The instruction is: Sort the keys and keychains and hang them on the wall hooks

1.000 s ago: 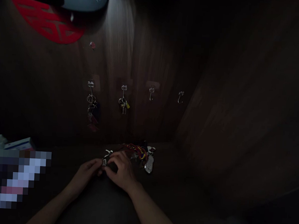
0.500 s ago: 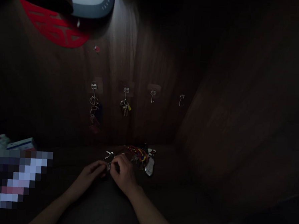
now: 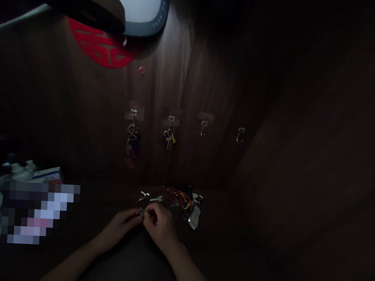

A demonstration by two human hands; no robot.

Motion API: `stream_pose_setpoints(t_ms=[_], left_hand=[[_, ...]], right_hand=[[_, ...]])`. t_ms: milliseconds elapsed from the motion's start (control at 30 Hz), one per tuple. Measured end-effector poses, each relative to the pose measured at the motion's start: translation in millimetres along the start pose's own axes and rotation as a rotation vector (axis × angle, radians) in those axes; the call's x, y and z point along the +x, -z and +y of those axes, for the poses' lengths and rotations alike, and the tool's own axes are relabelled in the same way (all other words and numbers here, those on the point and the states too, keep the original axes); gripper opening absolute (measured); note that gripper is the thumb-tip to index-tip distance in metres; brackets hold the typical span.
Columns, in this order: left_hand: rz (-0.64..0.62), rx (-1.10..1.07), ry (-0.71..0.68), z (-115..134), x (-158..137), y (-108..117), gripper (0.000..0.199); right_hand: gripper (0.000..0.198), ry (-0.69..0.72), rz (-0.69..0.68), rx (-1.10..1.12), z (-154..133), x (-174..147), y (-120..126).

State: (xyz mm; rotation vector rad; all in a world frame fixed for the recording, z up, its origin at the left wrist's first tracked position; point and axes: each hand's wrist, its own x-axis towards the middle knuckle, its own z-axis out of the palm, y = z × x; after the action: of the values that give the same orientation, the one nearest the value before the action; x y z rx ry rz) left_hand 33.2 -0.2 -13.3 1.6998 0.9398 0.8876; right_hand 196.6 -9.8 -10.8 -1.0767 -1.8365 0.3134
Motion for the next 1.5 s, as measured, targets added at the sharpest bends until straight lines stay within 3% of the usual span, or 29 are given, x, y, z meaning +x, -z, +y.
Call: stream_pose_setpoints(t_ms=[333, 700, 867, 1233, 1367, 1500], left_hand=[[0.103, -0.015, 0.119, 11, 1, 2, 0.039], [0.044, 0.021, 0.109, 3, 3, 1, 0.046], [0.031, 0.027, 0.092, 5, 3, 2, 0.045], [0.025, 0.097, 0.081, 10, 1, 2, 0.043], [0.01, 0.09, 0.09, 9, 2, 2, 0.041], [-0.006, 0.098, 0.085, 6, 2, 2, 0.041]], right_hand=[[0.01, -0.011, 0.105, -0.113, -16, 39, 40], [0.012, 0.029, 0.397, 0.089, -52, 152, 101], [0.011, -0.063, 0.358, 0.267, -61, 188, 108], [0.014, -0.22, 0.336, 0.059, -41, 208, 98], [0.019, -0.227, 0.315, 0.041, -36, 205, 98], [0.012, -0.16, 0.292, 0.025, -35, 188, 93]])
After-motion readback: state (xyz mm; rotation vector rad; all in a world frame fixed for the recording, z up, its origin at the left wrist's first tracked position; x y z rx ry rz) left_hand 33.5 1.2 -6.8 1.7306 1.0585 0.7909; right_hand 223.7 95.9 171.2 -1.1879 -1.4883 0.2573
